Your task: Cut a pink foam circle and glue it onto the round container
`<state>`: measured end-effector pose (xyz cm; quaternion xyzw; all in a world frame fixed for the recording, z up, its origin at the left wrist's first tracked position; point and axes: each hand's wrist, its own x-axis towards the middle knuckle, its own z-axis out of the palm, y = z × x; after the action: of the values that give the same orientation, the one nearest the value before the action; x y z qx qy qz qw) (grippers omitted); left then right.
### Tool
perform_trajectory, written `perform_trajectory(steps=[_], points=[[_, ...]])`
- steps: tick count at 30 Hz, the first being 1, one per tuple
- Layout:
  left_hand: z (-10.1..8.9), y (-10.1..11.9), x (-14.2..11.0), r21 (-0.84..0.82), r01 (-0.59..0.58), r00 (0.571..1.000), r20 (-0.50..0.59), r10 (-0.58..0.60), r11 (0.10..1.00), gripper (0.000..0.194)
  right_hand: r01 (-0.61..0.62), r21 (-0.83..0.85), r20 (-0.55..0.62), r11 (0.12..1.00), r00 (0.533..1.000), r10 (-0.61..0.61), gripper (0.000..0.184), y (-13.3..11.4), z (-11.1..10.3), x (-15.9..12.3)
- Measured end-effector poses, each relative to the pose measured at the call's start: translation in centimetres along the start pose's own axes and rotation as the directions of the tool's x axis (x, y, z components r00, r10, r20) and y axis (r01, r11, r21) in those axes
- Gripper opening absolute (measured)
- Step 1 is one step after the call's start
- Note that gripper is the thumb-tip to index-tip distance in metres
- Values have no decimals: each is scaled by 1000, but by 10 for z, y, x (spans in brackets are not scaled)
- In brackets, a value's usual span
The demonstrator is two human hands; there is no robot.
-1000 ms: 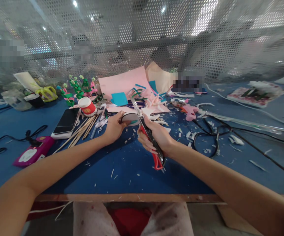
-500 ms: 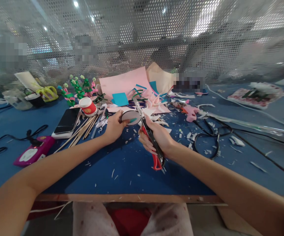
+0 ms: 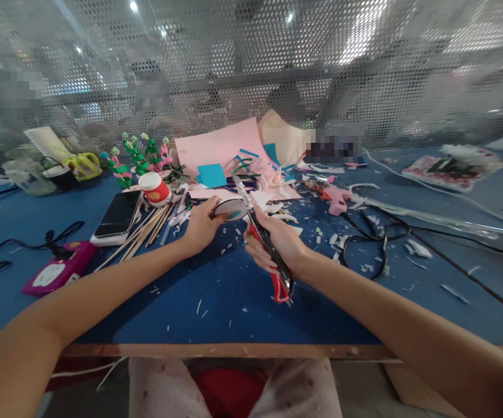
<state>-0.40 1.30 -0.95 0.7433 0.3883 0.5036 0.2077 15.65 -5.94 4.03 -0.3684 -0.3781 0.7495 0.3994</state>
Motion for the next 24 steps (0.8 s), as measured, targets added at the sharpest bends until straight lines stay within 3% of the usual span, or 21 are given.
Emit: perform_trajectory(steps=[6, 14, 20, 24], points=[[-1, 4, -3, -25, -47, 997, 60, 48, 999, 7, -6, 1, 16, 1000, 1000, 6, 61, -1, 0, 1], [1, 0, 0, 59, 33, 999, -31, -31, 998, 8, 13, -11, 11, 1000, 1000, -13, 58, 1, 0, 1], [-2, 8, -4, 176, -96, 995, 14, 95, 980, 11, 41, -53, -10, 998, 999, -42, 51, 5, -3, 2], [-3, 11, -4, 166, -166, 986, 44, 161, 972, 13, 45, -62, 6, 997, 999, -45, 51, 6, -3, 2]])
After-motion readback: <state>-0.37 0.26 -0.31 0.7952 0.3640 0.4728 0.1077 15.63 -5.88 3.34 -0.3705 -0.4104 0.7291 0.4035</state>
